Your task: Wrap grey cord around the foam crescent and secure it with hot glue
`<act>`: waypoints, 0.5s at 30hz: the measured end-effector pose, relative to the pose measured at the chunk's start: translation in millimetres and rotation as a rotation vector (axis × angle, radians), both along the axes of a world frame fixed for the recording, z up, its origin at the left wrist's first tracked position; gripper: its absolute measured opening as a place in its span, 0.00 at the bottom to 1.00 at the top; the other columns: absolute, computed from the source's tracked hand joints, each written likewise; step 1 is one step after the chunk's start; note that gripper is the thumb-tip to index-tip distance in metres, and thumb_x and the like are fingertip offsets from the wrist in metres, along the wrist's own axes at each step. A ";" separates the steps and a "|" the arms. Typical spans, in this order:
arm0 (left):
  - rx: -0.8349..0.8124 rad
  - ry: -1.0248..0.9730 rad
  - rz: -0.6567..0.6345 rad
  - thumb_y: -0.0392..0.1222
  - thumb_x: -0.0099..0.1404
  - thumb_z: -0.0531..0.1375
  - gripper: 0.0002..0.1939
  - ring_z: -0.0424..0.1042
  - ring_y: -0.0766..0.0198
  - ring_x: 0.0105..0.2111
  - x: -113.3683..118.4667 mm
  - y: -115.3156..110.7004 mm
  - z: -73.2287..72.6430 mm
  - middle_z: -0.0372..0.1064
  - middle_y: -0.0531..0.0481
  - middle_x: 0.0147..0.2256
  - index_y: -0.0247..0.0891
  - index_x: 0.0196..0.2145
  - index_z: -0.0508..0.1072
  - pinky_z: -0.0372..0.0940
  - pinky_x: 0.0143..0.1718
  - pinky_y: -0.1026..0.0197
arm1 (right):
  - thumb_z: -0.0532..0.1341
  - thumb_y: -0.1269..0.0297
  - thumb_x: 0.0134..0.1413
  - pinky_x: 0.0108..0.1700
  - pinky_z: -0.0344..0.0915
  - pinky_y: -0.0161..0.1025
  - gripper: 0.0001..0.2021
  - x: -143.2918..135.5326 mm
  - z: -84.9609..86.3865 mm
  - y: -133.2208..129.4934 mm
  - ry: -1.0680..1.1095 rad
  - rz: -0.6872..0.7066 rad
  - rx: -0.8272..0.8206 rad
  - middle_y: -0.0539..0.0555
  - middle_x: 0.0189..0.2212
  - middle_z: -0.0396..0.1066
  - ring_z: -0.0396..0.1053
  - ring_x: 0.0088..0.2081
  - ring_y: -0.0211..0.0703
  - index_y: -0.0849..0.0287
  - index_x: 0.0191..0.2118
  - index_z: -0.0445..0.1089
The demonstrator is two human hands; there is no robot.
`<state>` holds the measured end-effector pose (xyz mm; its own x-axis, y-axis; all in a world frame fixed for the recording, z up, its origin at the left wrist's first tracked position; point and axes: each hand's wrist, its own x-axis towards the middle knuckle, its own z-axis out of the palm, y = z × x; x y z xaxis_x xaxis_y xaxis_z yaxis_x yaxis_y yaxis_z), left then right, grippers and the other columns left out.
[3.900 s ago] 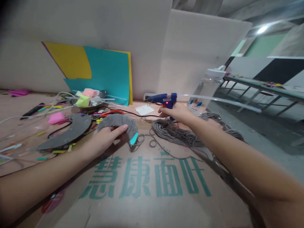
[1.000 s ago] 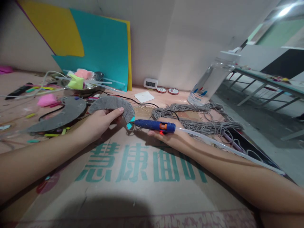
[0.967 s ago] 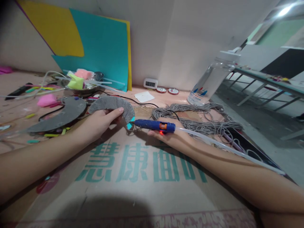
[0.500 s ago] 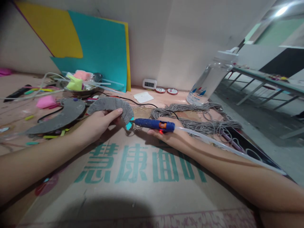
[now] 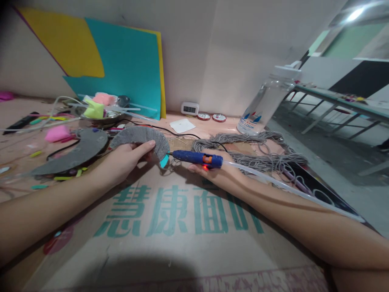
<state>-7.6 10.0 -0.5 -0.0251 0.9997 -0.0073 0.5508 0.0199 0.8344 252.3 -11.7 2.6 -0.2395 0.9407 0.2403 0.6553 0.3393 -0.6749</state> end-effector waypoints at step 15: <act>0.046 -0.135 0.003 0.66 0.56 0.57 0.25 0.71 0.55 0.28 0.9 0.4 -3.4 0.69 0.49 0.20 0.40 0.23 0.71 0.62 0.28 0.59 | 0.66 0.51 0.49 0.45 0.74 0.55 0.15 -6.2 9.3 1.5 0.051 -0.008 -0.018 0.58 0.34 0.77 0.76 0.38 0.56 0.55 0.38 0.73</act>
<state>-6.7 10.4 -3.9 -0.0300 0.9989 0.0352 0.4337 -0.0187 0.9009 246.0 -10.2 12.0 -0.2194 0.9470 0.2348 0.6224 0.3212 -0.7138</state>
